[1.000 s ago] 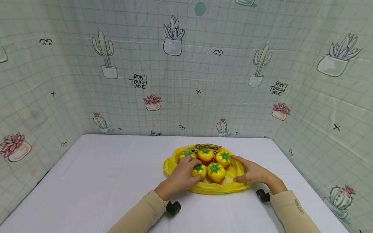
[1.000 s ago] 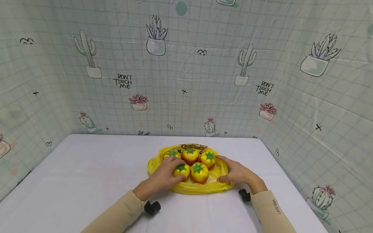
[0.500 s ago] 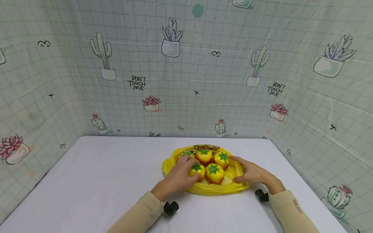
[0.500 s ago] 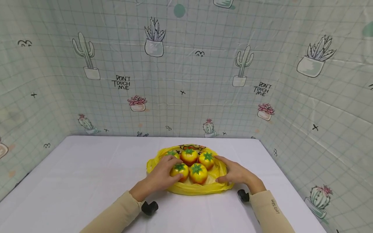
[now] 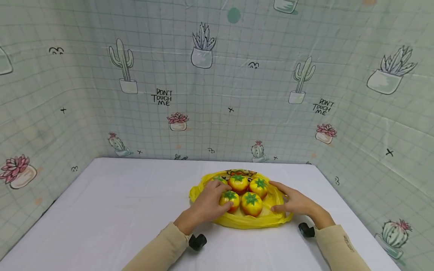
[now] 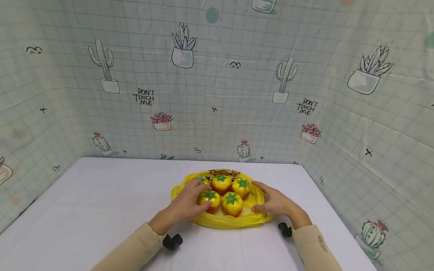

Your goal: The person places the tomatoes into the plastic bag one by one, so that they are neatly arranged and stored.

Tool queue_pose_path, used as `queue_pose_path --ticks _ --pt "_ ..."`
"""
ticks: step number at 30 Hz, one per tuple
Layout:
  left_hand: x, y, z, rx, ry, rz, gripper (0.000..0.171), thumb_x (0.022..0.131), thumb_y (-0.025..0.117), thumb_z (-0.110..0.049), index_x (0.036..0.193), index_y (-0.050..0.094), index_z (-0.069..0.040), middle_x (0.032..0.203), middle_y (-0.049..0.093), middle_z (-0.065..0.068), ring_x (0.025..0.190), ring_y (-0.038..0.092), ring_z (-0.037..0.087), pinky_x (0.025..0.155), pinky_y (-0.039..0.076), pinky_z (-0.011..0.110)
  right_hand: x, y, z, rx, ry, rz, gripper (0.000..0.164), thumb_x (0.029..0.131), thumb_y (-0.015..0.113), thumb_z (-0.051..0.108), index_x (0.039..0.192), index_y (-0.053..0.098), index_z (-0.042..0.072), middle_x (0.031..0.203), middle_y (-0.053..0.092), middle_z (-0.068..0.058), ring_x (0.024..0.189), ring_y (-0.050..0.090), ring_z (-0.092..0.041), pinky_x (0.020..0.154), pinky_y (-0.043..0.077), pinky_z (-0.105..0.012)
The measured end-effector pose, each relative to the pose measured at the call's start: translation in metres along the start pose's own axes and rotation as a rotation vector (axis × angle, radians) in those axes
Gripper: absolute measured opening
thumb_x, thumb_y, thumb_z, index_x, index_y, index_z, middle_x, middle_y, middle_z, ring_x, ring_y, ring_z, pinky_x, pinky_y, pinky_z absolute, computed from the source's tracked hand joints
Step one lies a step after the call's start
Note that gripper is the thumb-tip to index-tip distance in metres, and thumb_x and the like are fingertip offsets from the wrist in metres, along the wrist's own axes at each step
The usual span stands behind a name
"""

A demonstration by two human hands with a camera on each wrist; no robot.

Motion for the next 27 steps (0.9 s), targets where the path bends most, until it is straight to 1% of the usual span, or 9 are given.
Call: queue_pose_path --ticks 5,8,13,15,18,21,24,27 --pt "-0.003 -0.006 0.004 -0.007 0.007 -0.001 0.042 0.088 0.067 -0.033 0.124 0.06 -0.012 0.118 0.051 0.003 0.112 0.047 0.02 0.097 0.044 0.037 -0.003 -0.005 0.005 -0.04 -0.015 -0.021 0.088 0.079 0.072 0.046 0.15 0.029 0.018 0.147 0.037 -0.02 0.133 0.033 -0.045 0.098 0.024 -0.071" --pt "-0.006 -0.013 0.007 -0.004 0.018 -0.022 0.041 0.087 0.067 -0.031 0.123 0.061 -0.01 0.116 0.052 0.003 0.11 0.047 0.02 0.095 0.045 0.037 -0.002 -0.007 0.007 -0.062 -0.032 -0.03 0.086 0.08 0.071 0.046 0.15 0.031 0.016 0.147 0.037 -0.019 0.133 0.033 -0.045 0.099 0.026 -0.07" --pt "-0.015 -0.027 0.013 0.039 0.063 -0.064 0.04 0.086 0.068 -0.03 0.12 0.062 -0.009 0.113 0.053 0.003 0.105 0.049 0.02 0.09 0.047 0.036 -0.001 -0.009 0.013 -0.1 -0.083 -0.061 0.084 0.083 0.068 0.05 0.149 0.032 0.014 0.149 0.035 -0.017 0.134 0.032 -0.044 0.101 0.026 -0.067" --pt "-0.019 -0.033 0.017 0.065 0.082 -0.074 0.04 0.086 0.069 -0.029 0.119 0.062 -0.008 0.111 0.054 0.003 0.102 0.049 0.019 0.088 0.047 0.035 -0.002 -0.01 0.015 -0.116 -0.099 -0.079 0.083 0.083 0.067 0.052 0.149 0.032 0.015 0.149 0.036 -0.016 0.134 0.032 -0.043 0.102 0.026 -0.066" --pt "-0.027 -0.042 0.026 0.116 0.093 -0.083 0.04 0.084 0.071 -0.028 0.118 0.063 -0.008 0.108 0.054 0.003 0.099 0.049 0.019 0.086 0.048 0.034 -0.008 -0.01 0.017 -0.154 -0.125 -0.102 0.083 0.084 0.065 0.054 0.149 0.033 0.015 0.149 0.036 -0.015 0.134 0.032 -0.041 0.102 0.027 -0.065" --pt "-0.037 -0.052 0.037 0.162 0.094 -0.09 0.04 0.083 0.072 -0.027 0.117 0.063 -0.007 0.107 0.055 0.004 0.097 0.051 0.019 0.085 0.048 0.035 -0.015 -0.012 0.019 -0.216 -0.133 -0.122 0.083 0.084 0.064 0.055 0.15 0.031 0.017 0.149 0.034 -0.015 0.134 0.033 -0.041 0.101 0.03 -0.065" --pt "-0.048 -0.064 0.049 0.208 0.092 -0.102 0.04 0.082 0.074 -0.026 0.117 0.064 -0.008 0.108 0.055 0.005 0.098 0.052 0.021 0.085 0.047 0.037 -0.022 -0.016 0.02 -0.279 -0.123 -0.134 0.084 0.083 0.063 0.058 0.151 0.029 0.021 0.15 0.03 -0.018 0.133 0.032 -0.044 0.097 0.032 -0.067" --pt "-0.059 -0.076 0.064 0.276 0.09 -0.119 0.041 0.082 0.074 -0.027 0.117 0.063 -0.009 0.11 0.055 0.006 0.1 0.052 0.023 0.086 0.048 0.039 -0.028 -0.024 0.017 -0.316 -0.104 -0.151 0.086 0.082 0.062 0.061 0.151 0.027 0.024 0.152 0.025 -0.019 0.133 0.029 -0.047 0.094 0.033 -0.069"
Point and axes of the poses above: each hand's wrist, its own x-axis towards the middle knuckle, its own y-axis out of the palm, z = x × y, the point moved 4 cm from there along x, towards the middle knuckle
